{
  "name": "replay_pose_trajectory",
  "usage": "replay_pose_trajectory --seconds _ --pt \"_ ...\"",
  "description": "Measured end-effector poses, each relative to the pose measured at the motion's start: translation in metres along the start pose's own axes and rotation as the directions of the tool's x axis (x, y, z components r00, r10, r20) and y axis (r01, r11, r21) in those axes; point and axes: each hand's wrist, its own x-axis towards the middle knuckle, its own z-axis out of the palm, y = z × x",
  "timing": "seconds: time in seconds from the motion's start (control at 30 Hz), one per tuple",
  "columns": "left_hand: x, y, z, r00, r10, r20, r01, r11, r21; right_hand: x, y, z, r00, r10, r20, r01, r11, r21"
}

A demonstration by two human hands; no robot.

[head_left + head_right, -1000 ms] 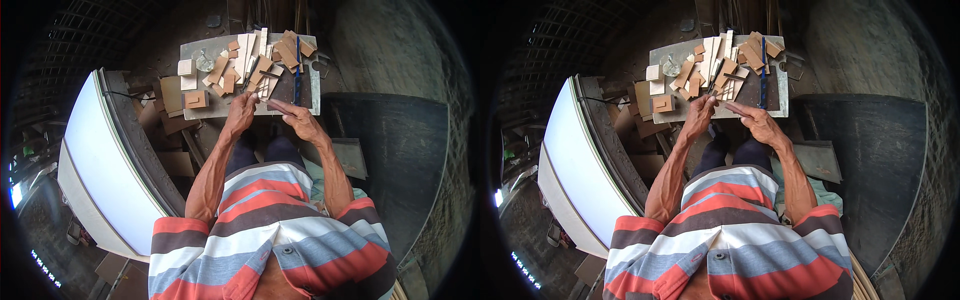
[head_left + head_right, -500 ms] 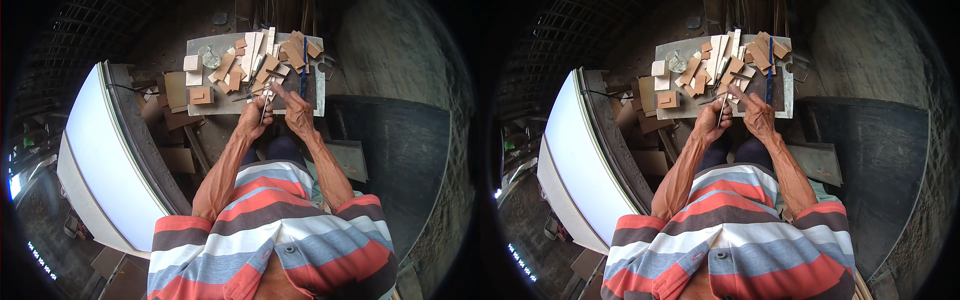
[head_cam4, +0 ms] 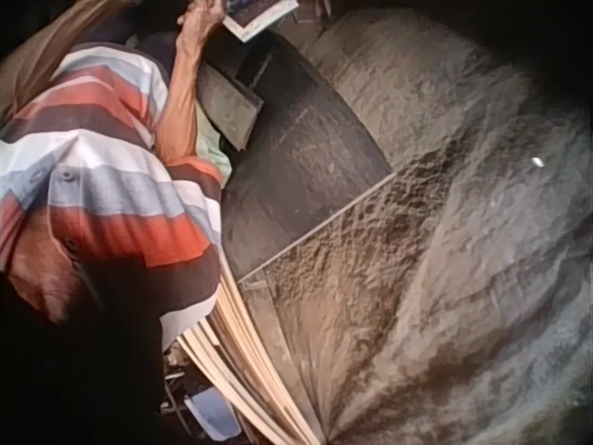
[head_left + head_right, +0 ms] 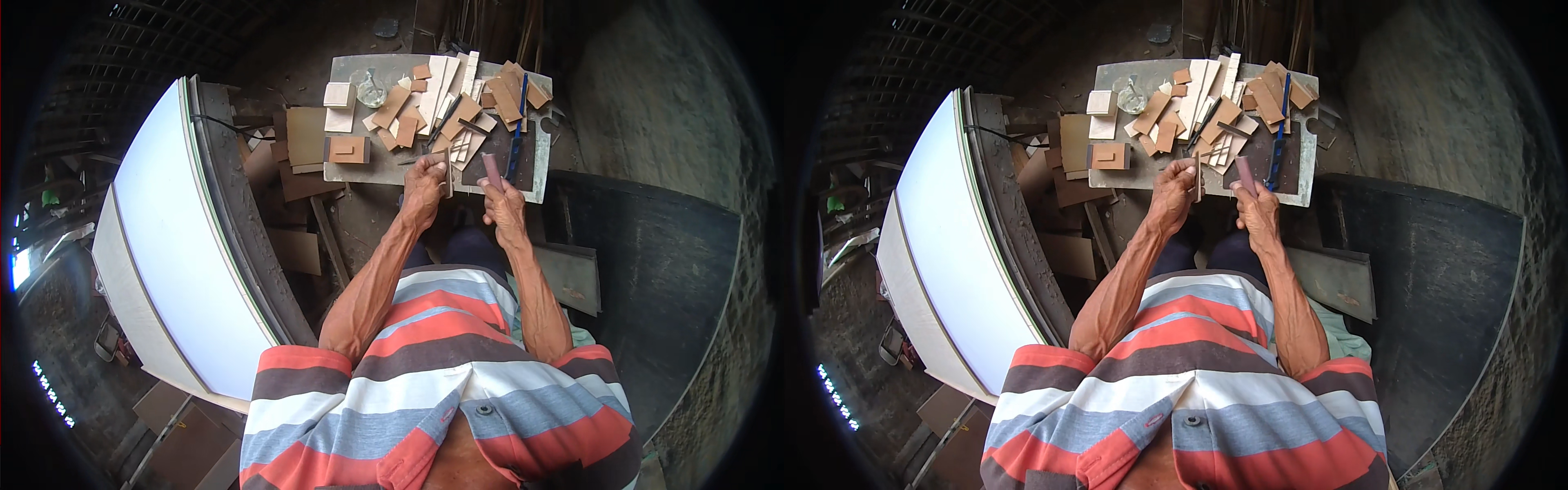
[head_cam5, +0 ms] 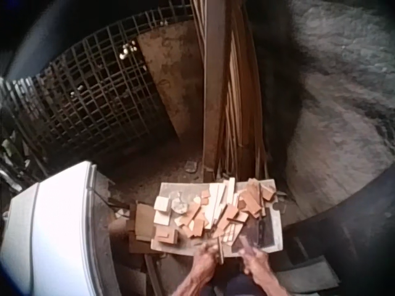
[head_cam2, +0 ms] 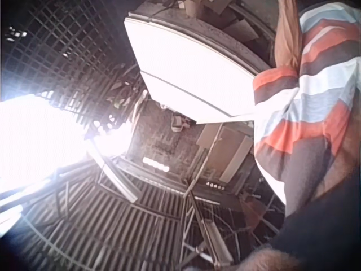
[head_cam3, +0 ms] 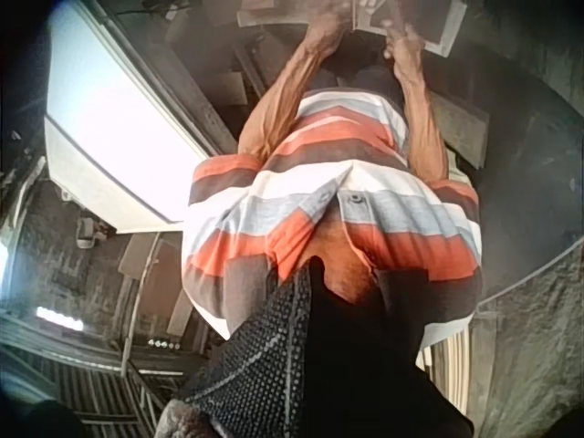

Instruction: The person uses a hand saw to cut small wooden pieces on a workbench. They repeatedly position the wood, saw through it, and then inspect the cut pieces, occasionally sanding them with a sanding block.

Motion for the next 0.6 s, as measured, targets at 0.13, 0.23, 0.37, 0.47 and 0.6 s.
replay_pose_trajectory --seconds 0.13,0.23,0.37,0.47,0.6 --pt "-0.004 0.008 0.01 0.988 0.147 -0.051 -0.143 0.987 0.068 -0.012 0.008 0.018 0.994 0.064 0.087 -0.085 0.959 0.27" --pt "-0.004 0.007 0.009 0.972 0.224 -0.069 -0.216 0.971 0.099 -0.017 -0.001 0.03 0.994 0.059 0.094 -0.09 0.927 0.364" --pt "-0.006 0.002 0.006 0.953 0.298 -0.062 -0.291 0.952 0.093 -0.012 -0.015 0.045 0.996 0.045 0.081 -0.072 0.921 0.383" --pt "-0.012 0.006 0.0 0.952 0.307 0.011 -0.306 0.943 0.131 0.002 -0.014 0.048 1.0 0.0 0.031 -0.012 0.931 0.366" --pt "-0.031 0.031 -0.017 0.953 0.164 0.253 -0.207 0.967 0.151 0.008 -0.025 0.034 0.987 -0.053 0.151 -0.006 0.931 0.366"
